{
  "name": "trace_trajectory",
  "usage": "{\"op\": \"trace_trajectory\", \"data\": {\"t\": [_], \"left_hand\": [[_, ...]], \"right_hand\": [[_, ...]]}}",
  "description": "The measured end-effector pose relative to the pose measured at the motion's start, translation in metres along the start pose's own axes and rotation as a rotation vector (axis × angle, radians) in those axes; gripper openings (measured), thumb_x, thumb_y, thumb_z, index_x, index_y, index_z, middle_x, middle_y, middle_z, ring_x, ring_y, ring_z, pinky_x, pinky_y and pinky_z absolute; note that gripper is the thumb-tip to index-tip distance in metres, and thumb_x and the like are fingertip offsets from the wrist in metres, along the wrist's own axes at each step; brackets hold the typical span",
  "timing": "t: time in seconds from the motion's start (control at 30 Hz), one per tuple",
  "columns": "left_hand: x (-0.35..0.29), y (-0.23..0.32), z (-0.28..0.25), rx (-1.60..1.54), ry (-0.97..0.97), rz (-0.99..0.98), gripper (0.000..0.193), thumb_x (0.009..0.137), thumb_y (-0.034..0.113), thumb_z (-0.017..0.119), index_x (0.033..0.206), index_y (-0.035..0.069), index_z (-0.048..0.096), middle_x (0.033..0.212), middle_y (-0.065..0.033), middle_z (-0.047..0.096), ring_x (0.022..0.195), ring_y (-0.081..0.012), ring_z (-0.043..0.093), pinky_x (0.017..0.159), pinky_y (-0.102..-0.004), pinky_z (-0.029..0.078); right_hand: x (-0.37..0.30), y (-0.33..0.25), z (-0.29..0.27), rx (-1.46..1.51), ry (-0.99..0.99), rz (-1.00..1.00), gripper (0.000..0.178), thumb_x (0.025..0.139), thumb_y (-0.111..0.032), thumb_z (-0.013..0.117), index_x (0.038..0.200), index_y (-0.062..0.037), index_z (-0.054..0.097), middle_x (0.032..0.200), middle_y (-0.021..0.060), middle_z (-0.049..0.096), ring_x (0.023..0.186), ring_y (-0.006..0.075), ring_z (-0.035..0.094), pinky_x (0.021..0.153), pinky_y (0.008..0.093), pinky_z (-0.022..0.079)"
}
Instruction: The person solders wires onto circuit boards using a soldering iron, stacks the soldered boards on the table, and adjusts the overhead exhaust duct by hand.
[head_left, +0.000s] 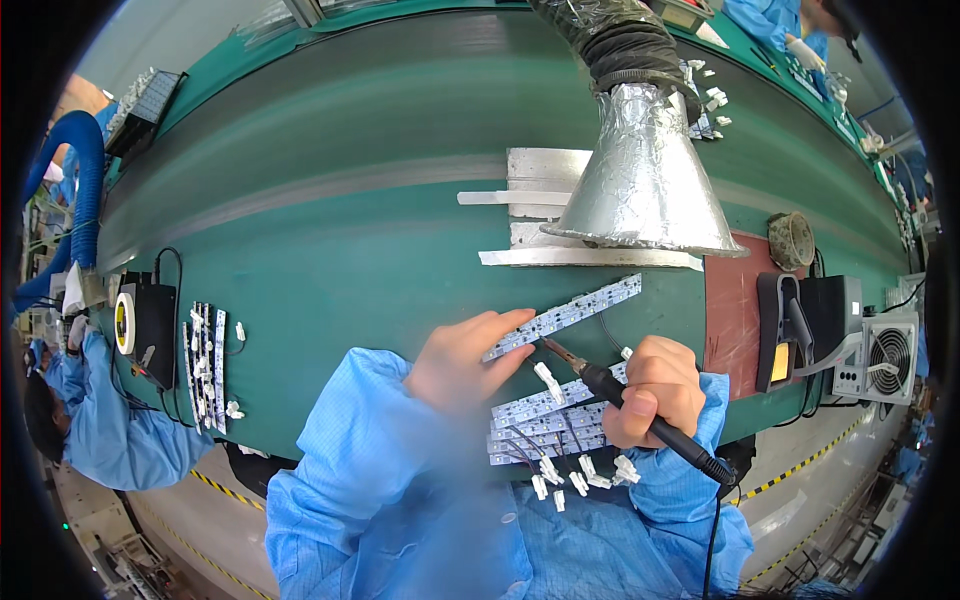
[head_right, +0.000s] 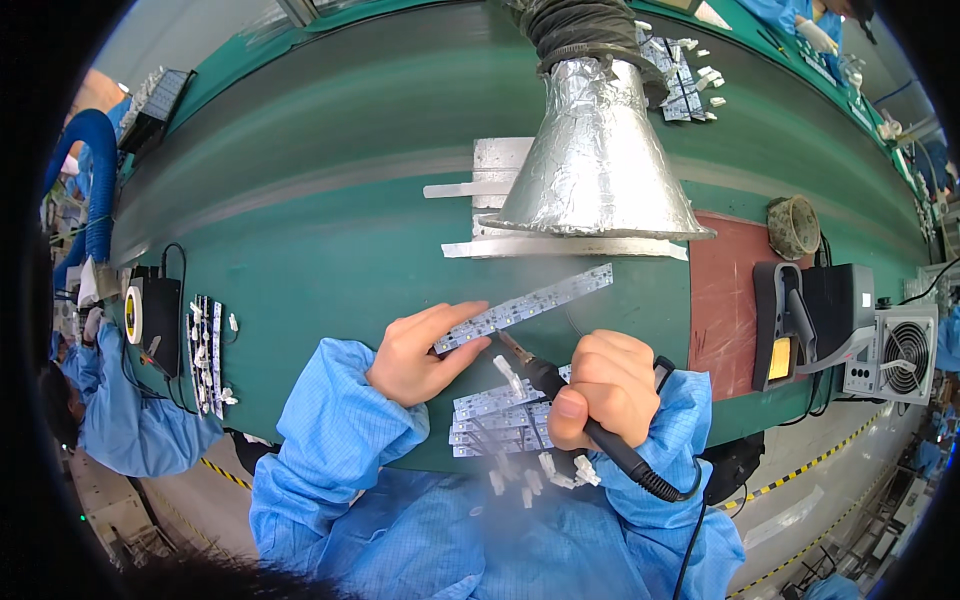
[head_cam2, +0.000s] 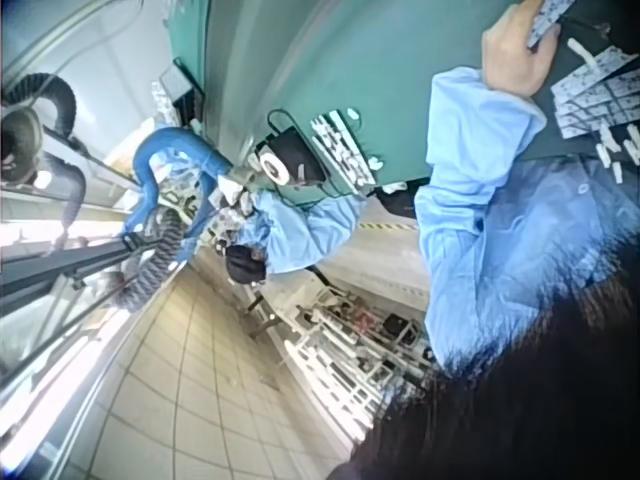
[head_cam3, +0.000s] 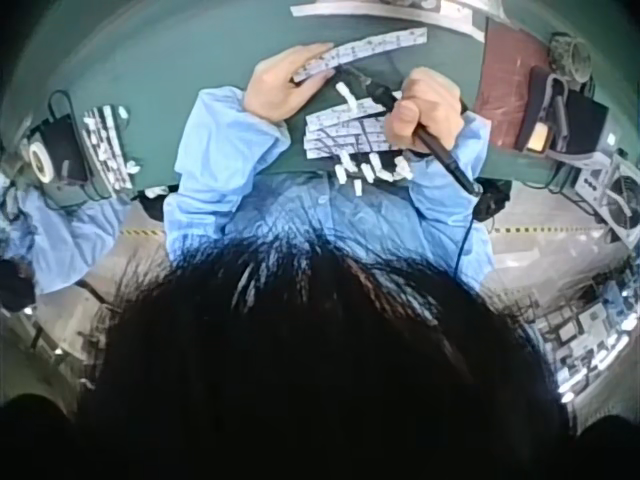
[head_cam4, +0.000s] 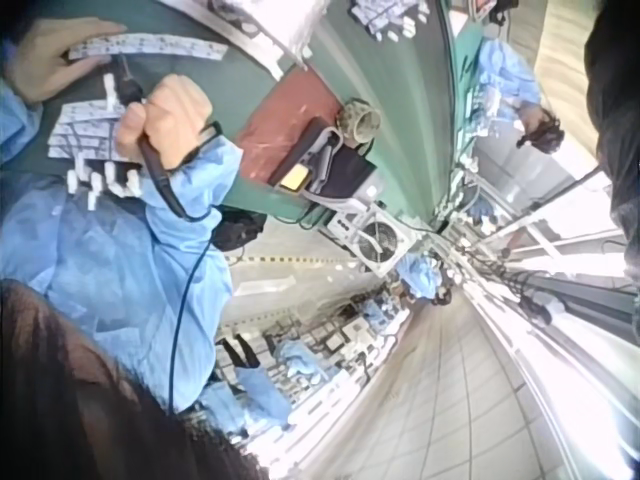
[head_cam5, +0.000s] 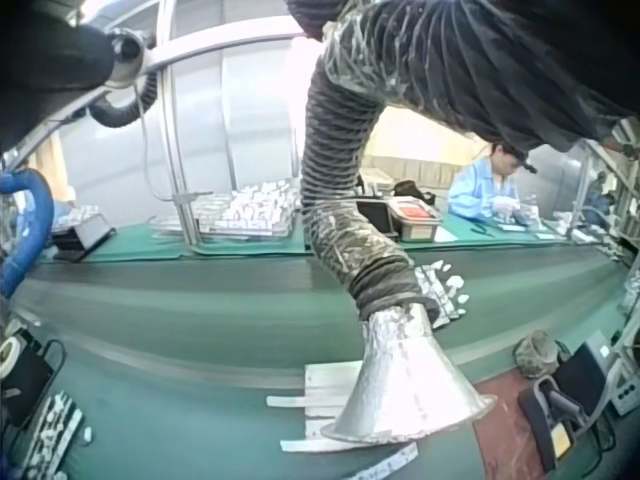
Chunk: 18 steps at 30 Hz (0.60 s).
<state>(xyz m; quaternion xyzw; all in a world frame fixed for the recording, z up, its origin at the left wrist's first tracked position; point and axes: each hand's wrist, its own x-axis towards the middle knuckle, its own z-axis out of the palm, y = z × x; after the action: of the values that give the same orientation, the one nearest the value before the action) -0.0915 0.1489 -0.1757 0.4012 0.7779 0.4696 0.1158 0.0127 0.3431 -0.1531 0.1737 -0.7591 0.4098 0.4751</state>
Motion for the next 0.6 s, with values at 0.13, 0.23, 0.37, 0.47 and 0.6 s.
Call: {"op": "trace_trajectory", "data": {"t": [0.13,0.23,0.37,0.47,0.6], "left_hand": [[0.0,0.001,0.0,-0.005,-0.001,-0.009,0.036,0.082,0.008,0.08,0.116,0.001,0.069,0.099,-0.017,0.072,0.08,-0.0298,0.071,0.069,-0.0352,0.056],[0.0,0.001,-0.001,0.004,-0.002,-0.014,0.036,0.081,0.008,0.08,0.115,0.001,0.069,0.098,-0.0169,0.072,0.08,-0.0298,0.07,0.069,-0.0353,0.056],[0.0,0.0,0.0,0.002,0.0,-0.006,0.036,0.081,0.008,0.08,0.115,0.001,0.069,0.098,-0.017,0.073,0.08,-0.0298,0.07,0.069,-0.0356,0.056],[0.0,0.0,0.0,0.003,0.01,0.005,0.036,0.081,0.008,0.08,0.115,0.0,0.069,0.098,-0.0172,0.073,0.08,-0.0297,0.071,0.07,-0.0353,0.056],[0.0,0.001,-0.002,-0.021,0.011,-0.003,0.036,0.082,0.008,0.08,0.115,-0.001,0.069,0.099,-0.0177,0.073,0.083,-0.0296,0.071,0.072,-0.0343,0.056]], "right_hand": [[0.0,0.001,-0.001,0.007,-0.008,-0.008,0.017,0.094,-0.008,0.053,0.08,-0.0032,0.044,0.05,0.0043,0.041,0.037,0.0144,0.035,0.037,0.0317,0.025],[-0.001,0.002,-0.005,0.063,-0.091,-0.021,0.014,0.092,0.0,0.058,0.089,-0.0011,0.044,0.057,0.003,0.04,0.043,0.016,0.034,0.041,0.0327,0.027],[-0.001,0.003,0.001,0.044,-0.035,-0.022,0.015,0.094,-0.005,0.055,0.084,-0.0021,0.044,0.053,0.0032,0.039,0.04,0.0146,0.033,0.038,0.032,0.025],[-0.001,0.002,0.003,0.022,0.008,-0.018,0.02,0.097,-0.011,0.052,0.079,-0.0034,0.044,0.049,0.0037,0.04,0.037,0.0131,0.034,0.036,0.0311,0.024],[0.001,0.005,-0.012,0.006,0.055,-0.002,0.024,0.099,-0.015,0.048,0.078,-0.005,0.042,0.049,0.0031,0.039,0.037,0.0125,0.033,0.037,0.0312,0.023]]}}
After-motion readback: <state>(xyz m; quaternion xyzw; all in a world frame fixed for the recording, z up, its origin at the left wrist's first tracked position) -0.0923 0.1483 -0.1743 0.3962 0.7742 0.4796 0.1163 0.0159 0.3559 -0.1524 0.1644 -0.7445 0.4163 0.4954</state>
